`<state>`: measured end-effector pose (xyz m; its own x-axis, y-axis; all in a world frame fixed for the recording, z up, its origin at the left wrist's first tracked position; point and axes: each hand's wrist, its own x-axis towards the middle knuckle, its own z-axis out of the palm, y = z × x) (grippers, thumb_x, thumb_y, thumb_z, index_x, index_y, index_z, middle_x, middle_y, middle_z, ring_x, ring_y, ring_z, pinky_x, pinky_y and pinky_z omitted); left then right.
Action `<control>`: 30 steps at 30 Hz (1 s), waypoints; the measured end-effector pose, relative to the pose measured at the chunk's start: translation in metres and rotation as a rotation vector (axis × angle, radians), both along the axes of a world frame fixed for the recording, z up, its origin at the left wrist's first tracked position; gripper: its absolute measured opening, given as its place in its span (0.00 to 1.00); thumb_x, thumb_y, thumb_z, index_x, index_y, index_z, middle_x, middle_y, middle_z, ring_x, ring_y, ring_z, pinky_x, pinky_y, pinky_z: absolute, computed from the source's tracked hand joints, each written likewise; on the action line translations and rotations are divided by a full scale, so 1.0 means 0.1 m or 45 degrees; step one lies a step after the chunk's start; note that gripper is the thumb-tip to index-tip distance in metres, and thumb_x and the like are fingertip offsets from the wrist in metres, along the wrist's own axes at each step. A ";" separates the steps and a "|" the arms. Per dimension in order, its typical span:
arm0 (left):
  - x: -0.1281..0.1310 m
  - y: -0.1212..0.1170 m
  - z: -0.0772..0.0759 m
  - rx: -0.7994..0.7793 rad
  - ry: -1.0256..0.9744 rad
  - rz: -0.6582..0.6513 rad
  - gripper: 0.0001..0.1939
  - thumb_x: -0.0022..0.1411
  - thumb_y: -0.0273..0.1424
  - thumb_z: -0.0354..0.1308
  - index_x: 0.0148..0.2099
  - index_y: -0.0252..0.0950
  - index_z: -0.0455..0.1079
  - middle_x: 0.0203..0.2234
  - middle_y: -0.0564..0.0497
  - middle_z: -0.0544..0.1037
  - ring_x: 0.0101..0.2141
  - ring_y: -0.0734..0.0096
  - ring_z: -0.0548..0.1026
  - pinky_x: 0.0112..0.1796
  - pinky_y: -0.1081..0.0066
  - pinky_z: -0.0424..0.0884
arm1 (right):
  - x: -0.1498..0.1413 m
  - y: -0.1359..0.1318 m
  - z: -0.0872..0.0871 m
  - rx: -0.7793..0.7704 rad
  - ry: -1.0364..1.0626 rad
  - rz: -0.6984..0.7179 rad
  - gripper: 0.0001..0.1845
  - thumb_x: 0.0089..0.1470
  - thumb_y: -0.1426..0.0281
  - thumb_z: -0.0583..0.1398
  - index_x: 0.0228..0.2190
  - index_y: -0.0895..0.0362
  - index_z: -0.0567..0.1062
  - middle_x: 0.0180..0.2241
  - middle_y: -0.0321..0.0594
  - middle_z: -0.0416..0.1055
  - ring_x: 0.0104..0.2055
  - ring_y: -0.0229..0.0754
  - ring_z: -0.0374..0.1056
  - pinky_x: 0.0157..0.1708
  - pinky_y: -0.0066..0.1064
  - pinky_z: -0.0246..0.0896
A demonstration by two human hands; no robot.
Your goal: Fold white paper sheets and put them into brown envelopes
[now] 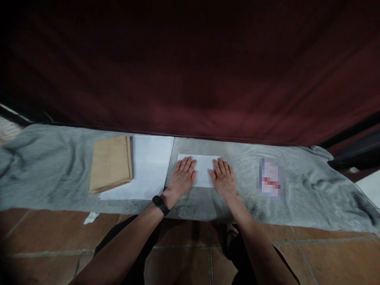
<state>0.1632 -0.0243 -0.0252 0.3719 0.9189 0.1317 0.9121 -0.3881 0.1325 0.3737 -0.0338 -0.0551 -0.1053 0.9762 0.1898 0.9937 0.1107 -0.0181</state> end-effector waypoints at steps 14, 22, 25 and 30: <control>0.01 0.00 -0.06 0.014 0.023 0.004 0.28 0.74 0.35 0.38 0.71 0.34 0.52 0.70 0.43 0.55 0.70 0.59 0.49 0.67 0.53 0.44 | -0.53 -0.17 0.14 -0.024 0.166 0.296 0.28 0.70 0.63 0.43 0.67 0.58 0.58 0.69 0.47 0.51 0.71 0.48 0.47 0.67 0.48 0.45; -0.02 0.01 -0.07 0.059 0.032 -0.009 0.27 0.74 0.36 0.39 0.71 0.35 0.55 0.69 0.44 0.56 0.69 0.59 0.51 0.67 0.54 0.46 | -0.34 -0.18 0.09 -0.051 0.105 0.160 0.30 0.70 0.57 0.46 0.67 0.55 0.57 0.70 0.45 0.49 0.71 0.51 0.47 0.67 0.47 0.45; -0.02 0.00 -0.08 0.084 0.015 -0.004 0.27 0.74 0.36 0.39 0.70 0.35 0.56 0.69 0.44 0.56 0.69 0.59 0.52 0.67 0.55 0.46 | -0.15 -0.17 0.10 -0.060 0.086 0.089 0.31 0.69 0.57 0.47 0.67 0.56 0.57 0.70 0.46 0.49 0.70 0.53 0.48 0.67 0.48 0.46; -0.02 0.00 -0.10 0.114 0.021 -0.006 0.27 0.74 0.36 0.40 0.70 0.34 0.56 0.69 0.42 0.57 0.69 0.57 0.53 0.67 0.53 0.46 | -0.12 -0.24 0.24 -0.002 0.196 0.036 0.28 0.69 0.62 0.47 0.65 0.61 0.61 0.68 0.51 0.54 0.70 0.57 0.48 0.67 0.55 0.44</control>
<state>0.1614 -0.0245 -0.0347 0.3788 0.9020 0.2074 0.9120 -0.4019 0.0822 0.3618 -0.0580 -0.0306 -0.1023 0.9736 0.2042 0.9757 0.1382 -0.1698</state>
